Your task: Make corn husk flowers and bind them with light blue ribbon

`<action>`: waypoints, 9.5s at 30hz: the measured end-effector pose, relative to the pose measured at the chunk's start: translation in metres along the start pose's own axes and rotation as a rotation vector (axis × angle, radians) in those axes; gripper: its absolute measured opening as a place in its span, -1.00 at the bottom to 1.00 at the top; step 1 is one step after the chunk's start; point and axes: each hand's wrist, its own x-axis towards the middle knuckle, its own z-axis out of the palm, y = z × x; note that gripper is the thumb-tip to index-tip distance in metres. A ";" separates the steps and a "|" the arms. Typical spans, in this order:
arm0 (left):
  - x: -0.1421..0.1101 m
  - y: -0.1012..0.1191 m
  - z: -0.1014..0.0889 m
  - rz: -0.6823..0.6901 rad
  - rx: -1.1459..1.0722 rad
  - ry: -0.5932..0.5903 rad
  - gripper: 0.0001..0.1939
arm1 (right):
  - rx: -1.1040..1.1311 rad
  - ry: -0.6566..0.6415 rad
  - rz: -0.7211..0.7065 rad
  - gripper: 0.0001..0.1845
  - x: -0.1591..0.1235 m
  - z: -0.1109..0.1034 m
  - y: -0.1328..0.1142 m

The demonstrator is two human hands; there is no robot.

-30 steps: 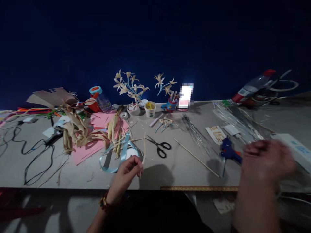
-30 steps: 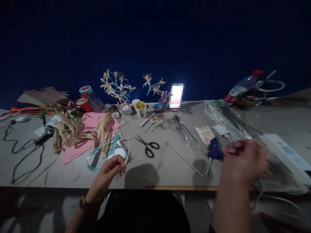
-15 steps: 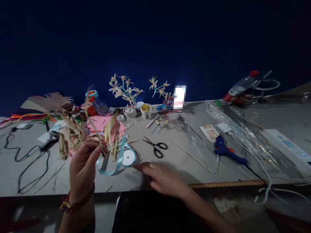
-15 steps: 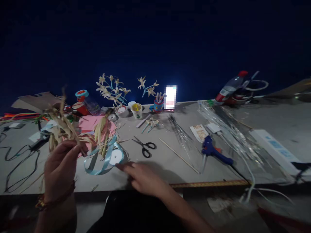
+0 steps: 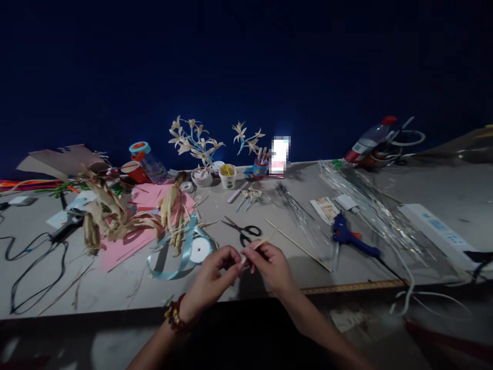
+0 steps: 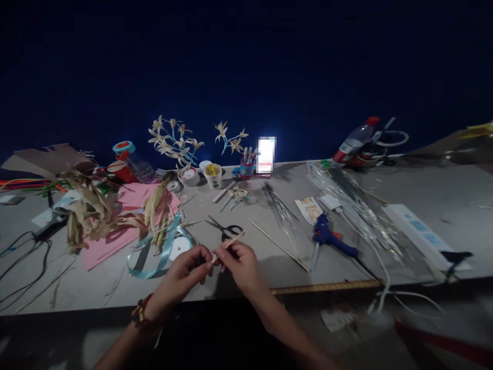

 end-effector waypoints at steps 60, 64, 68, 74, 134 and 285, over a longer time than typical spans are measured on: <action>0.006 -0.017 0.018 -0.080 -0.356 0.118 -0.67 | -0.020 -0.151 0.297 -0.50 -0.014 -0.013 -0.005; 0.003 -0.016 0.012 -0.052 -0.323 0.045 -0.71 | 0.223 -0.176 0.470 -0.53 -0.018 -0.010 -0.007; 0.002 -0.015 0.006 -0.047 -0.342 -0.007 -0.71 | 0.484 -0.265 0.634 -0.57 -0.019 -0.009 -0.011; 0.000 -0.019 0.004 -0.041 -0.379 0.019 -0.69 | 0.467 -0.301 0.606 -0.59 -0.020 -0.008 -0.017; -0.011 -0.024 0.008 0.216 -0.125 0.052 -0.80 | 0.239 -0.317 0.461 -0.53 -0.034 -0.001 -0.025; 0.016 -0.019 0.000 -0.026 -0.838 0.477 -0.81 | -0.662 -0.197 -0.232 -0.90 0.020 -0.033 -0.006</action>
